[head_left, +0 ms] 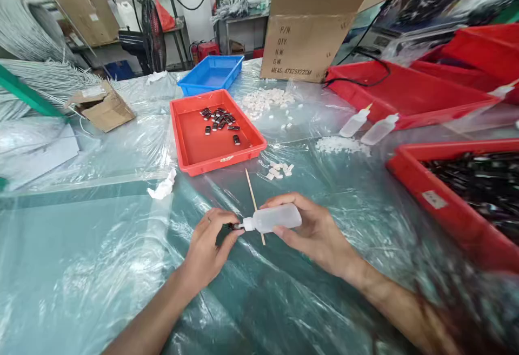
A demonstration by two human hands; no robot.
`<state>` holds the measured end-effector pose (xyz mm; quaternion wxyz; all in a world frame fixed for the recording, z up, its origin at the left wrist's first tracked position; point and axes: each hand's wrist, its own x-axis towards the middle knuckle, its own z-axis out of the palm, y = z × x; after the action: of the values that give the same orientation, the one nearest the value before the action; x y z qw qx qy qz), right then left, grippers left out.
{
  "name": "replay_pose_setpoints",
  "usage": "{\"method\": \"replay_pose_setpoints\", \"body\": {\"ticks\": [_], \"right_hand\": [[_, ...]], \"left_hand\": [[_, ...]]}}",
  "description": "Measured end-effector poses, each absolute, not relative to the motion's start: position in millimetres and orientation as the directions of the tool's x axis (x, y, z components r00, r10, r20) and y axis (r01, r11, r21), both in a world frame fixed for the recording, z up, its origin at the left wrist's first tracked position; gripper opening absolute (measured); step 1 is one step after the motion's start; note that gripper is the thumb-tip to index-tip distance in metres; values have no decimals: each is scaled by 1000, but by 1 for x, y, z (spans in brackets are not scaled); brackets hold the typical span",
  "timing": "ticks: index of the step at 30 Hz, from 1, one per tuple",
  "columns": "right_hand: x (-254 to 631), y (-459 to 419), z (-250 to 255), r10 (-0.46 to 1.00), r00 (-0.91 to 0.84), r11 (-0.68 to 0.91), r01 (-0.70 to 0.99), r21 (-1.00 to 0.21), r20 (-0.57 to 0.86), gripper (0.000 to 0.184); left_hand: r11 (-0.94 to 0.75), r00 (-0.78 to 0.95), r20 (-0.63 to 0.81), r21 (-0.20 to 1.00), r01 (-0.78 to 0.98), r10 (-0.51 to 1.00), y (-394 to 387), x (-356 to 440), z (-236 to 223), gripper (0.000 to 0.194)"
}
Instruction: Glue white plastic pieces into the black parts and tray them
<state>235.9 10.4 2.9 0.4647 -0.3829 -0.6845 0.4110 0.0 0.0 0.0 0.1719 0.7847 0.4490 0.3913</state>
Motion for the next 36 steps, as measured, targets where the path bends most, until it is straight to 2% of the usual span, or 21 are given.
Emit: {"method": "replay_pose_setpoints", "body": {"ticks": [5,8,13,15,23,29,31,32,34,36], "right_hand": [[235,4,7,740,-304,669,254,-698,599,40],[236,2,8,638,-346,769,250,-588,688,49],[236,2,6,667,-338,742,217,-634,664,51],[237,2,6,648,-353,759,222,-613,675,51],[242,2,14,529,-428,847,318,-426,733,52],[247,-4,6,422,-542,884,424,-198,727,60],[246,-4,5,430,-526,880,424,-212,734,61],[245,-4,6,456,-499,874,409,-263,737,61],[243,1,8,568,-415,821,341,-457,711,57],[243,10,9,730,-325,676,215,-705,601,43]], "left_hand": [[-543,280,479,600,588,832,1,-2,-1,7],[-543,293,469,594,593,833,1,-3,1,5],[-557,304,477,591,583,825,0,-2,3,6],[-571,312,489,584,577,815,0,-1,3,7],[-581,347,473,565,586,810,0,1,4,8],[-553,315,463,586,593,828,-1,0,4,4],[-549,315,458,588,594,831,-1,-1,4,4],[-546,318,451,588,597,834,-1,-1,4,3],[-524,308,432,594,610,848,-1,-1,2,4],[-503,271,438,600,622,857,-1,-1,-2,5]]}}
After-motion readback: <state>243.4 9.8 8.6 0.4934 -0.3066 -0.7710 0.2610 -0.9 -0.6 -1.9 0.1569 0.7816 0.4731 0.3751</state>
